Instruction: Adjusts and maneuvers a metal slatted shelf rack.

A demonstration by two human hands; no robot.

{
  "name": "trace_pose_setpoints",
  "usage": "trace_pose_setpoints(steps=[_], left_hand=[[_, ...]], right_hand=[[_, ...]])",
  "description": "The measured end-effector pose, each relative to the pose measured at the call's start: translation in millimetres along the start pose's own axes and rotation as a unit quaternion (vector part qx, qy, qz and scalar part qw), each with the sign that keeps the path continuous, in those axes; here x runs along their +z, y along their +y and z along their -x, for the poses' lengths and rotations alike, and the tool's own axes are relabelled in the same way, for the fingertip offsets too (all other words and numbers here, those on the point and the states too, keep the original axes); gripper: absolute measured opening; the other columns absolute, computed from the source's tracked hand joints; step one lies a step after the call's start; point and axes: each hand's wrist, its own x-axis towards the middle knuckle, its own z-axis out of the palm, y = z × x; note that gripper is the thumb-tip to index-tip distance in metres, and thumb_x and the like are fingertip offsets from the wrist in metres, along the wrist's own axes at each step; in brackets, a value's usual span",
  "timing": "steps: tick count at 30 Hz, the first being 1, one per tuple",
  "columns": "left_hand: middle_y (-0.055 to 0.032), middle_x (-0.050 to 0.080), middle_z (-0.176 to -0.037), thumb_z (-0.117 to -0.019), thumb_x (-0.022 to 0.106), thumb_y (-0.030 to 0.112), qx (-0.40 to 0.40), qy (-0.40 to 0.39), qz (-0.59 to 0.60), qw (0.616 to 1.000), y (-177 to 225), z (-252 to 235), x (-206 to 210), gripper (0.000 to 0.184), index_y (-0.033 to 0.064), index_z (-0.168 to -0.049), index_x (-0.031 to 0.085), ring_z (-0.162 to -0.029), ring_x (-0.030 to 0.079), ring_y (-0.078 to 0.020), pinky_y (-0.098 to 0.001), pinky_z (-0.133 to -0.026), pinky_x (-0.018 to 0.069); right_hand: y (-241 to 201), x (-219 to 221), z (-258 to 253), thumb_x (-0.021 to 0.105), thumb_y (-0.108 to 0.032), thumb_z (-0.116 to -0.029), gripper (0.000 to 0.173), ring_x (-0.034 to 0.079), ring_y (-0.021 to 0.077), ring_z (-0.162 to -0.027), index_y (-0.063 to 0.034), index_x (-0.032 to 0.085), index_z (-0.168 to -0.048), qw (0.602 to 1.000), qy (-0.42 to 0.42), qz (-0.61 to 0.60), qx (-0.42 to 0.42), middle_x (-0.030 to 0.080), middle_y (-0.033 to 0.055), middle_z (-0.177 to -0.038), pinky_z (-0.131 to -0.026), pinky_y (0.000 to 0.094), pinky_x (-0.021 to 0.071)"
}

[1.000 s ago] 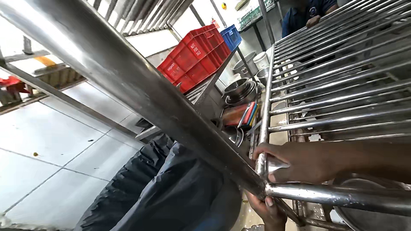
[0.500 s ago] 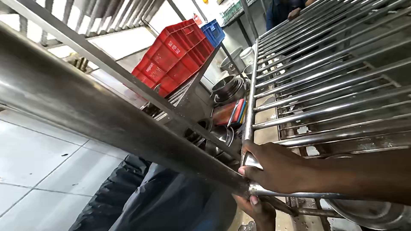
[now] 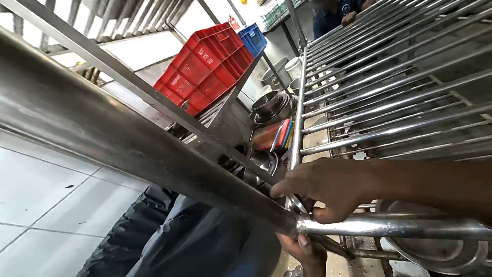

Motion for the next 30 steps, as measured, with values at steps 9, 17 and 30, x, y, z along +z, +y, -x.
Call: trace_pose_setpoints(steps=[9, 17, 30], left_hand=[[0.0145, 0.069, -0.1, -0.0846, 0.067, 0.069, -0.005, 0.002, 0.009, 1.0, 4.4, 5.0, -1.0, 0.065, 0.0152, -0.12, 0.056, -0.095, 0.066, 0.0062, -0.0182, -0.084, 0.0554], [0.018, 0.069, -0.105, -0.0959, 0.059, 0.06, 0.014, -0.014, -0.006, 1.0, 5.8, 15.1, -3.3, 0.044, 0.0235, -0.12, 0.06, -0.101, 0.063, 0.0104, -0.0148, -0.088, 0.0518], [0.0178, 0.068, -0.1, -0.092, 0.06, 0.064, 0.011, 0.001, -0.015, 1.0, 7.8, 10.4, -1.1, 0.053, 0.0193, -0.119, 0.058, -0.097, 0.064, 0.0101, -0.0153, -0.085, 0.053]], right_hand=[[13.6, -1.7, -33.0, 0.091, 0.002, -0.0569, 0.077, 0.064, 0.0284, -0.108, -0.0074, 0.062, -0.127, 0.993, -0.071, 0.009, -0.095, 0.068, 0.0111, -0.113, -0.096, 0.0439, 0.0504], [15.1, 15.8, -33.0, 0.081, -0.017, -0.081, 0.023, 0.064, 0.0194, -0.082, -0.013, 0.066, -0.098, 0.982, 0.02, 0.122, -0.143, 0.063, 0.0014, -0.084, -0.069, 0.0363, 0.0525], [15.1, 5.0, -24.4, 0.089, -0.005, -0.0651, 0.053, 0.065, 0.0244, -0.092, -0.0099, 0.066, -0.112, 0.992, -0.023, 0.05, -0.111, 0.066, 0.0064, -0.095, -0.082, 0.0428, 0.0532]])
